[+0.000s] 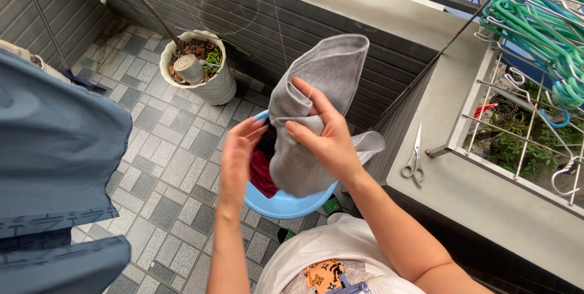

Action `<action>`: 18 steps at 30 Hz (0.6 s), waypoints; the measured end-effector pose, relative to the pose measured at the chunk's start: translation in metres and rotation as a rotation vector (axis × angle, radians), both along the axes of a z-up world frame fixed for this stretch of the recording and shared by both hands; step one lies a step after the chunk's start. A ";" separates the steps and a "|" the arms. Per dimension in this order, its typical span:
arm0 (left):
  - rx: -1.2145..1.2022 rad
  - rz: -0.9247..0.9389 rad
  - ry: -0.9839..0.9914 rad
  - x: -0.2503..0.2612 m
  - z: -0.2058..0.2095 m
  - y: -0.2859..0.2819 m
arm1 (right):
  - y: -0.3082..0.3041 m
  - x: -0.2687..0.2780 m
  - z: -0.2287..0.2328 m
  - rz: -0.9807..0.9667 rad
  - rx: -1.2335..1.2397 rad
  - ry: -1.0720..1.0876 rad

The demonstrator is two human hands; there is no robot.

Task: The person hangs a black t-shirt and a gray patterned shirt on a clothesline using green hangers. They then pick up a pair of gray shorts from a blue basin, use scissors to trim loose threads from the waistband and leg openings, and place the shorts back into the basin.

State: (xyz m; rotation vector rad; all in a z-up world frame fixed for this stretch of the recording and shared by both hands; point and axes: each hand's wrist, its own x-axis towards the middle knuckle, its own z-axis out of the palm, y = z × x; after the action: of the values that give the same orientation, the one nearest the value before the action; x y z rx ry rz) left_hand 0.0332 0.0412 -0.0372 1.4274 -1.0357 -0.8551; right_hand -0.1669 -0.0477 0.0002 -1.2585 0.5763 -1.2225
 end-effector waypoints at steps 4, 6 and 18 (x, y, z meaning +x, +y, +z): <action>-0.217 -0.286 0.240 -0.061 0.022 -0.022 | 0.005 0.008 0.003 0.116 0.002 -0.047; -0.214 -0.280 0.164 -0.073 0.023 -0.028 | 0.002 0.000 0.006 0.137 -0.030 -0.053; -0.252 -0.034 0.242 -0.081 0.038 -0.054 | 0.006 -0.042 0.034 -0.022 -0.132 0.191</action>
State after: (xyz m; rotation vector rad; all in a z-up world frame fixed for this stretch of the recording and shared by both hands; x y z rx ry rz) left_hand -0.0479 -0.0127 0.0008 1.0692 -0.9479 -0.8657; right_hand -0.2093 -0.0419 0.0346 -1.4950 0.6578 -1.1807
